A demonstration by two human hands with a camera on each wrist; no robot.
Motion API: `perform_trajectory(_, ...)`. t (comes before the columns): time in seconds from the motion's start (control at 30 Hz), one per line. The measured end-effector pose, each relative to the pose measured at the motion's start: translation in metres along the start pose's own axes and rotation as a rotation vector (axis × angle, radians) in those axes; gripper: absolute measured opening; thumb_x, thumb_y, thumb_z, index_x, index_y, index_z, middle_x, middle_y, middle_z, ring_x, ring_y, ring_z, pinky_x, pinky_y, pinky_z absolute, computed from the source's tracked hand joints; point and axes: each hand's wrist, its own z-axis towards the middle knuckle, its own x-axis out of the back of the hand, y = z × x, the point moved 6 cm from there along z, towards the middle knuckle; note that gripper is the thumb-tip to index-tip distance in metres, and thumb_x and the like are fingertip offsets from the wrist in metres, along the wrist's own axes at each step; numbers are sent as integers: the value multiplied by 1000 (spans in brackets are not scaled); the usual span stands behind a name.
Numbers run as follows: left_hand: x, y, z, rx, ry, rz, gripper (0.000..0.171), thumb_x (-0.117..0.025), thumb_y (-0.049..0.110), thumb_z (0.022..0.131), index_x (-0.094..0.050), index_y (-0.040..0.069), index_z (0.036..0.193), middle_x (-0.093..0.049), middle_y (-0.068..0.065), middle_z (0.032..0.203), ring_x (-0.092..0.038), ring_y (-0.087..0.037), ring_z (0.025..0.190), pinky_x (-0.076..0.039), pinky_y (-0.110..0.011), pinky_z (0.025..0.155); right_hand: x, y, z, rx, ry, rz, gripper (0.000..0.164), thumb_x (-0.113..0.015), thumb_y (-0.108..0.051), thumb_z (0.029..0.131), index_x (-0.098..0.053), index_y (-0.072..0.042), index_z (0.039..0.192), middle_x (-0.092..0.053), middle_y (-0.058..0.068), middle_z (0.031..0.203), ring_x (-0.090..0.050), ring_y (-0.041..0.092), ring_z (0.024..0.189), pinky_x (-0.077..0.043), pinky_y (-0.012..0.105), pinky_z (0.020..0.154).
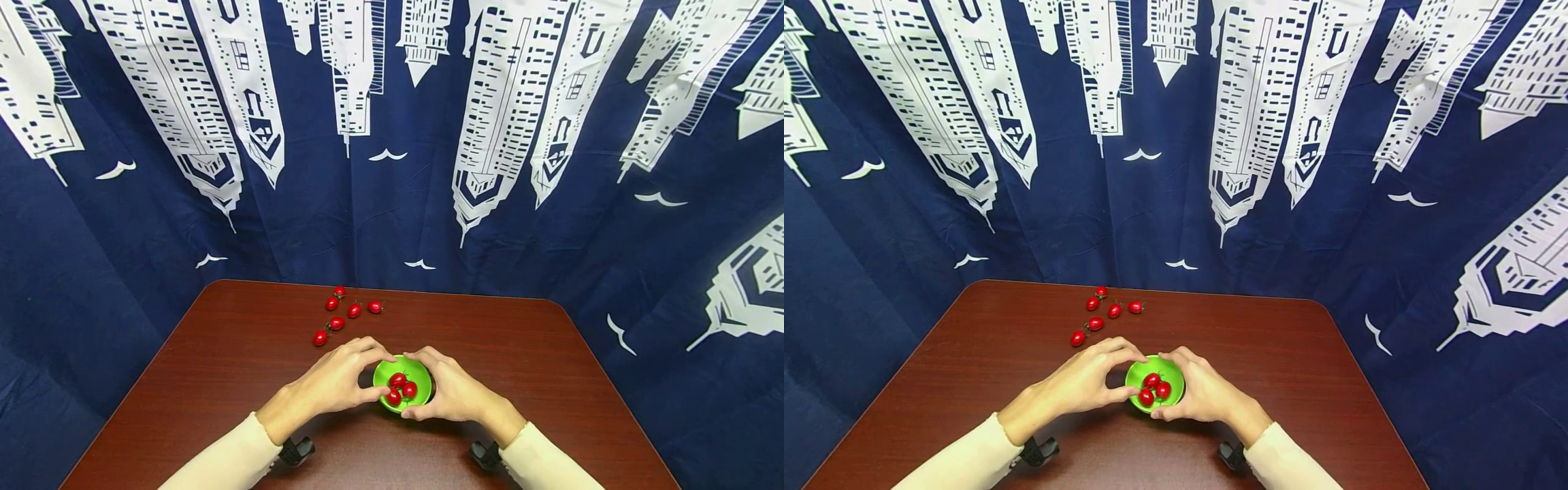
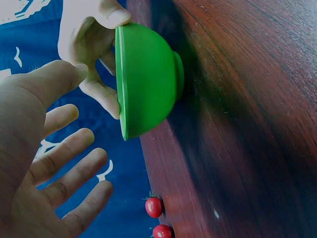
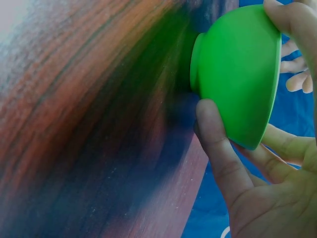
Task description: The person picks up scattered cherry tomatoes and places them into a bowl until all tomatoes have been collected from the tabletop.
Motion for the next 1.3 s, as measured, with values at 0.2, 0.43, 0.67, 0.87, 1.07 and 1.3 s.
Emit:
perform_trajectory(0.2, 3, -6, -4, 17, 17, -8, 49, -95, 34, 98, -81, 21, 143, -77, 8, 137, -76, -14, 127, -68, -41, 109, 1, -2, 0, 3, -2, 1, 96, -104, -53, 83, -66, -3, 155, -75, 3, 137, -79, 17, 119, -68, 33, 103)
perform_trajectory(0.43, 6, -13, -8, 41, 42, 33, 49, -96, 35, 97, -82, 23, 142, -77, 6, 137, -77, -17, 129, -68, -46, 111, 0, -2, 1, -7, -6, 3, 96, -104, -53, 83, -66, -3, 156, -75, 3, 138, -79, 18, 120, -68, 36, 106)
perform_trajectory(0.67, 12, -19, -12, 62, 72, 55, 50, -97, 37, 97, -82, 25, 142, -76, 6, 140, -77, -17, 131, -69, -46, 109, 0, -1, 1, -16, -10, 8, 98, -104, -54, 83, -65, -3, 156, -75, 3, 140, -79, 18, 121, -68, 36, 107)
perform_trajectory(0.87, 16, -26, -16, 89, 95, 61, 51, -97, 37, 97, -81, 25, 144, -76, 7, 141, -77, -17, 129, -69, -47, 107, -1, -1, 1, -5, -3, 6, 97, -104, -53, 83, -65, -3, 156, -75, 4, 141, -79, 18, 122, -68, 36, 108)
perform_trajectory(1.07, 18, -35, -20, 121, 106, 69, 51, -97, 37, 97, -80, 28, 144, -76, 8, 142, -77, -19, 125, -70, -48, 104, -1, 0, 1, -4, -4, 6, 98, -104, -54, 84, -64, -3, 157, -74, 4, 142, -78, 18, 123, -68, 37, 109)
perform_trajectory(1.3, 22, -47, -25, 182, 125, 83, 51, -97, 38, 96, -80, 30, 144, -75, 8, 142, -76, -23, 132, -69, -51, 104, -2, 0, 0, -3, 5, -4, 98, -104, -55, 83, -65, -4, 156, -75, 3, 142, -78, 16, 123, -67, 36, 109)
